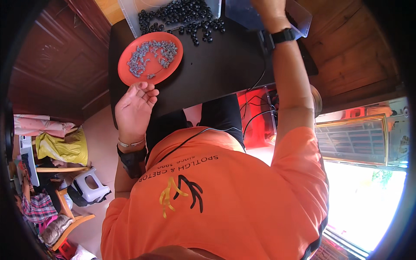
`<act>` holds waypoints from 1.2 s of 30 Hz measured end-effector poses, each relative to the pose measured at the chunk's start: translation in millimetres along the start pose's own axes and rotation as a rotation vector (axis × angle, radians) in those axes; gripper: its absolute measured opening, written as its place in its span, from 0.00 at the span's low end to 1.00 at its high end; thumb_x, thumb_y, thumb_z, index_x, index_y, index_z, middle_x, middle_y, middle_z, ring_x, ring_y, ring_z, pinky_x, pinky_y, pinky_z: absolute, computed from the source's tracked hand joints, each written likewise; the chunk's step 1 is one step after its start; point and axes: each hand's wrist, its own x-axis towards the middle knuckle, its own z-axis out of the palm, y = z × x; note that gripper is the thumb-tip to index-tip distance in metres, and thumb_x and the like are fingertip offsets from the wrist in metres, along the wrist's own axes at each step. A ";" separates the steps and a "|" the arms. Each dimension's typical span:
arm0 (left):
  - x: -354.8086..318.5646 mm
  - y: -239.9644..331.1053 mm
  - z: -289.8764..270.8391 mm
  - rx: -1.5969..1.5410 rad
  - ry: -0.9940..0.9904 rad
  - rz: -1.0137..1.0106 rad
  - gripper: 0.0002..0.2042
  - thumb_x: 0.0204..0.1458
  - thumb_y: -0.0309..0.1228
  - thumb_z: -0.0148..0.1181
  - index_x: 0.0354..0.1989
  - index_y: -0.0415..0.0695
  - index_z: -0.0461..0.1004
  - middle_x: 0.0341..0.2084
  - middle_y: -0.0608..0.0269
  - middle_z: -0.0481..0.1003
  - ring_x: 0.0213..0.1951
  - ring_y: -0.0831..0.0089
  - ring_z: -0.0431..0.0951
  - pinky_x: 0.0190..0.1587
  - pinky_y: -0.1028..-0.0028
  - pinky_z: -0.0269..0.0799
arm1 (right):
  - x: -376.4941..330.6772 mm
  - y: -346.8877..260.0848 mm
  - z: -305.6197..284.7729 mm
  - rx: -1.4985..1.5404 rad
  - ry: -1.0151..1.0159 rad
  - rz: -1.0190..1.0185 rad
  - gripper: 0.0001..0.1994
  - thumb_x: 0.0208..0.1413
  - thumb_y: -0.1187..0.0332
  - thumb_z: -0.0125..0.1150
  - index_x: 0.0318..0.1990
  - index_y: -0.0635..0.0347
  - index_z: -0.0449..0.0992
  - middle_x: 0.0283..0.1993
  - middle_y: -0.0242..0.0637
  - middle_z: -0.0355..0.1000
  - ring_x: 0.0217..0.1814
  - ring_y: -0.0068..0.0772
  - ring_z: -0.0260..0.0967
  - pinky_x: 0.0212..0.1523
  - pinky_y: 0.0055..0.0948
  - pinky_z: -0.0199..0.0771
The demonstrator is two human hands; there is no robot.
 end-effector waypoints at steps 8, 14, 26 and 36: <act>-2.1 4.0 -0.6 -0.013 0.029 -0.015 0.11 0.60 0.33 0.44 0.40 0.39 0.69 0.37 0.56 0.73 0.40 0.65 0.74 0.45 0.70 0.68 | -74.4 -49.8 91.2 0.276 -0.639 -0.126 0.09 0.49 0.63 0.60 0.37 0.50 0.80 0.38 0.34 0.74 0.45 0.42 0.70 0.46 0.38 0.72; -3.7 3.0 -6.7 -0.024 0.030 0.001 0.11 0.60 0.33 0.44 0.39 0.39 0.69 0.37 0.56 0.73 0.40 0.65 0.74 0.44 0.70 0.68 | -94.9 -57.1 123.3 0.064 -0.878 -0.124 0.09 0.50 0.64 0.58 0.38 0.49 0.80 0.39 0.35 0.73 0.49 0.41 0.68 0.49 0.39 0.71; 2.6 -2.9 2.0 0.049 0.007 -0.024 0.13 0.60 0.35 0.44 0.42 0.37 0.70 0.36 0.56 0.74 0.38 0.66 0.75 0.43 0.71 0.68 | -84.1 -96.7 53.9 1.104 -0.970 0.532 0.13 0.59 0.61 0.57 0.43 0.60 0.78 0.39 0.29 0.75 0.45 0.21 0.68 0.49 0.25 0.67; 10.6 -20.0 18.1 0.044 -0.037 -0.099 0.14 0.61 0.37 0.44 0.40 0.38 0.69 0.34 0.58 0.73 0.37 0.67 0.75 0.41 0.71 0.69 | -125.9 -158.6 -2.4 1.451 -0.796 0.443 0.10 0.60 0.67 0.56 0.43 0.63 0.78 0.40 0.34 0.75 0.44 0.26 0.70 0.47 0.25 0.71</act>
